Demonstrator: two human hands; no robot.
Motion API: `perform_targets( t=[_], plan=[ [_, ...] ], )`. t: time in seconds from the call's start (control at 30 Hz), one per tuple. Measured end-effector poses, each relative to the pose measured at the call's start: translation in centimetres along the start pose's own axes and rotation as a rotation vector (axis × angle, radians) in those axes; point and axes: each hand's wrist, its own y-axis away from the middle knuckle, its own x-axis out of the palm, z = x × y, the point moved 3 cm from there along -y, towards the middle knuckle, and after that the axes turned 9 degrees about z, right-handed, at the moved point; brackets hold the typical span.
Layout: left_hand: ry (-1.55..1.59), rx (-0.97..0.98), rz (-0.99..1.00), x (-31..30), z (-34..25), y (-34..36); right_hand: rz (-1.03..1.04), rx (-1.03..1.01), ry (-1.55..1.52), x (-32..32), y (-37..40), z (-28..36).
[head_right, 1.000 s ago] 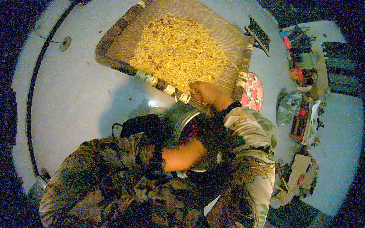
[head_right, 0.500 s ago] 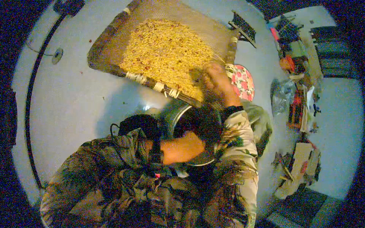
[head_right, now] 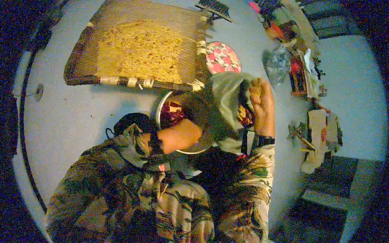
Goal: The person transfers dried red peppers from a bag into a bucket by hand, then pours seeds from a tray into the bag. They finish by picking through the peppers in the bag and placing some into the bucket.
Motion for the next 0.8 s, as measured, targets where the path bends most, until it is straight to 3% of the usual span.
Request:
perform_targets(
  t=[0.07,0.1,0.2,0.3,0.5,0.6,0.7,0.8],
  plan=[
    [-0.015,-0.033,0.062,0.1,0.3,0.3,-0.029,-0.005,0.115,-2.2,3.1,-0.2],
    [0.024,0.052,-0.074,0.3,1.0,0.5,0.012,-0.027,0.155,-3.5,4.6,-0.9],
    [0.115,-0.001,-0.099,0.4,1.3,0.4,0.046,0.062,0.086,-7.4,5.0,-3.7],
    [0.110,-0.049,-0.063,1.7,1.7,-0.8,-0.236,0.190,0.048,-8.3,6.4,-4.2],
    [0.097,-0.072,-0.063,2.5,1.7,-1.7,-0.084,0.063,-0.167,-15.5,1.2,-9.6],
    [0.110,-0.046,-0.124,2.7,1.6,-1.8,-0.107,-0.012,0.379,-15.7,2.3,-8.8],
    [0.138,-0.072,0.019,2.5,1.3,-2.2,-0.100,-0.023,0.290,-14.7,1.9,-8.2],
    [0.151,-0.015,-0.005,2.3,0.9,-1.6,-0.168,0.076,0.444,-13.4,0.7,-7.0]
  ],
)
